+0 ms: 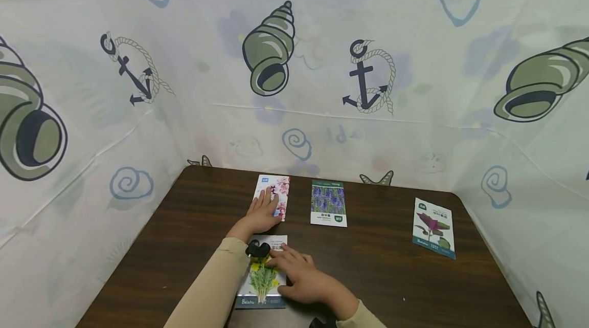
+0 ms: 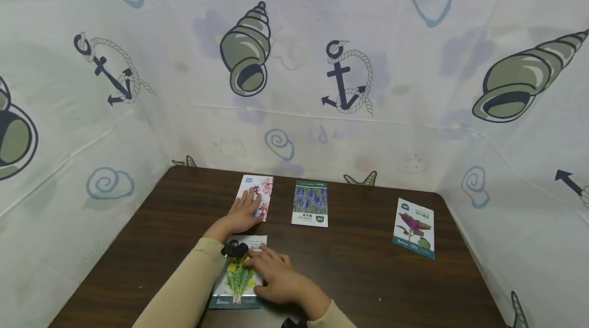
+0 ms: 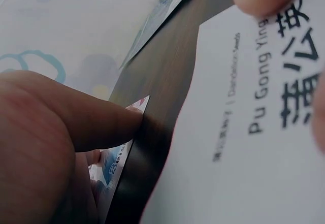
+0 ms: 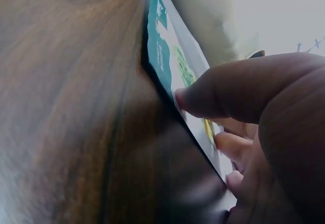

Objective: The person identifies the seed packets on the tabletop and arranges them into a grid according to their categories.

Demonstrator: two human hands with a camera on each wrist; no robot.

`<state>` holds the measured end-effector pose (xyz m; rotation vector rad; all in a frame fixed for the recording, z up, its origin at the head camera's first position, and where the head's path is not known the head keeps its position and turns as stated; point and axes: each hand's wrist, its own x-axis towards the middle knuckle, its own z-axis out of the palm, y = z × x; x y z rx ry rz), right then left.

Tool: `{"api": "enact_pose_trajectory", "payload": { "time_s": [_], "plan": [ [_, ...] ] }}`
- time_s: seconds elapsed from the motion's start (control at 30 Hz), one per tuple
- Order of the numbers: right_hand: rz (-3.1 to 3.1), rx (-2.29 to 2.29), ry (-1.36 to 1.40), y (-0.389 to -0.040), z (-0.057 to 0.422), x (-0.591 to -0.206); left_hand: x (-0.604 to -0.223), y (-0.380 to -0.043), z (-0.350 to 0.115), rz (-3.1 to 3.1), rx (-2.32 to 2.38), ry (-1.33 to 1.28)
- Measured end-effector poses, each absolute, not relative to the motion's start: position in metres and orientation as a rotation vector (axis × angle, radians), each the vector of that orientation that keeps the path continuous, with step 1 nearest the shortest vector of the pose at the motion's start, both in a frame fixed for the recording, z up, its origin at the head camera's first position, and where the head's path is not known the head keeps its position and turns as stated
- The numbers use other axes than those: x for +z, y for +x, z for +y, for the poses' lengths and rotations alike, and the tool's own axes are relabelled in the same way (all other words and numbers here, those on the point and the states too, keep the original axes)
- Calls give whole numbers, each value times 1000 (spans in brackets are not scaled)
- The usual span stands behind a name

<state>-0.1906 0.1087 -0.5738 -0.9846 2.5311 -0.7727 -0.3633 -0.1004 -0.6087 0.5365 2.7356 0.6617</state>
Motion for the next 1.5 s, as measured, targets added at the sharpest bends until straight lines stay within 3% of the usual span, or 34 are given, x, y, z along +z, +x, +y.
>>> {"api": "enact_pose_trajectory", "payload": {
  "time_s": [1.1,1.5],
  "plan": [
    [2595,-773,-1016,-189,107,-578,-613,-361,-100,2775,653,540],
    [2245,-1205,-941,-207,131,-585,-616,-363,-101,2781,659,543]
  ]
}}
